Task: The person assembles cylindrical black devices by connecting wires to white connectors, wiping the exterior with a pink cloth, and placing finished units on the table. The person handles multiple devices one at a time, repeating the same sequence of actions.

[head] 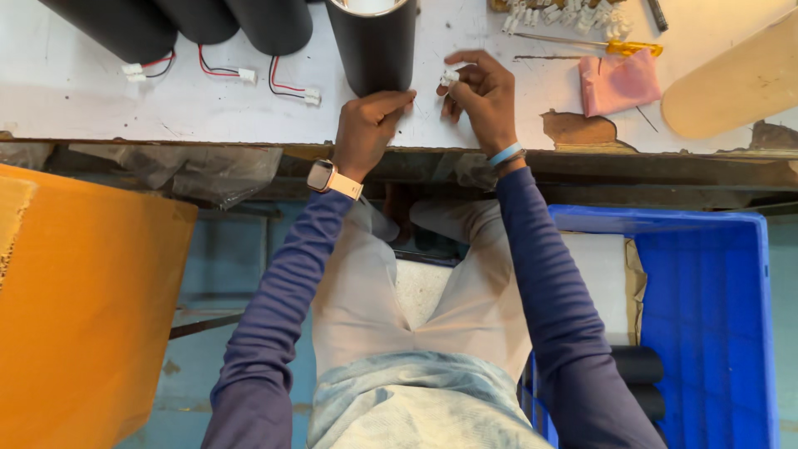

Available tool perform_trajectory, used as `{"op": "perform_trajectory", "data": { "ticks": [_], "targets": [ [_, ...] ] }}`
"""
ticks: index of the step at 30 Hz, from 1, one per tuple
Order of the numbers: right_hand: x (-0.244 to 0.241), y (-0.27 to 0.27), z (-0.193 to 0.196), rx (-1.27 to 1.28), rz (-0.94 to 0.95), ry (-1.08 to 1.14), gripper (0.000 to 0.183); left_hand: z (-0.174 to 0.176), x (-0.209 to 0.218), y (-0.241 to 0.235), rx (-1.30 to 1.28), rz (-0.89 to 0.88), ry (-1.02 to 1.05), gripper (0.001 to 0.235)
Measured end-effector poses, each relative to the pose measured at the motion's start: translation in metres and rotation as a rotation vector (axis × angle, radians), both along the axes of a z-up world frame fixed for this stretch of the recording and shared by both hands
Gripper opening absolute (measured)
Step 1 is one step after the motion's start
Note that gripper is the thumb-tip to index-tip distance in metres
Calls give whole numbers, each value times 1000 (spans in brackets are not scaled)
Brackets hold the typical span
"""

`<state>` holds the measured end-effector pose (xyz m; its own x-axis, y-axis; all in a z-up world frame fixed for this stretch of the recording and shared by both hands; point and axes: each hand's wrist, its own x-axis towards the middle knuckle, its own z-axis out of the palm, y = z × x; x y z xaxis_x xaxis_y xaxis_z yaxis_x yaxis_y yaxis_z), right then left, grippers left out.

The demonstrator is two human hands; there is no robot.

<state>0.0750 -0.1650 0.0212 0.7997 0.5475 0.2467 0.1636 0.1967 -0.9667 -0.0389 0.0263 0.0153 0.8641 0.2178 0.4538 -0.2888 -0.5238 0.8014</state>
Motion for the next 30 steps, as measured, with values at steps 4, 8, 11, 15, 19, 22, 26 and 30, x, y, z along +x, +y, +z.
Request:
{"op": "perform_trajectory", "data": {
  "ticks": [4, 8, 11, 15, 19, 22, 26, 30],
  "targets": [
    [0, 2, -7, -14, 76, -47, 22, 3, 0, -3, 115, 79, -69, 14],
    [-1, 2, -8, -37, 81, -78, 27, 9, 4, -6, 62, 131, -7, 12],
    [-7, 1, -6, -124, 70, -71, 31, 10, 1, -5, 34, 114, 28, 12],
    [-9, 4, 4, -221, 124, -132, 22, 13, 2, -3, 112, 112, -28, 9],
    [-10, 2, 4, -224, 107, -118, 23, 7, 1, -3, 101, 117, -62, 9],
    [-8, 6, 1, -238, 133, -118, 21, 4, 0, 5, 27, 49, -39, 10],
    [-9, 6, -3, -243, 198, -147, 17, -2, -1, 12, -23, -77, -35, 10],
    [-12, 5, -2, -351, 184, -197, 15, -6, 0, 15, 43, -116, -80, 12]
  ]
}}
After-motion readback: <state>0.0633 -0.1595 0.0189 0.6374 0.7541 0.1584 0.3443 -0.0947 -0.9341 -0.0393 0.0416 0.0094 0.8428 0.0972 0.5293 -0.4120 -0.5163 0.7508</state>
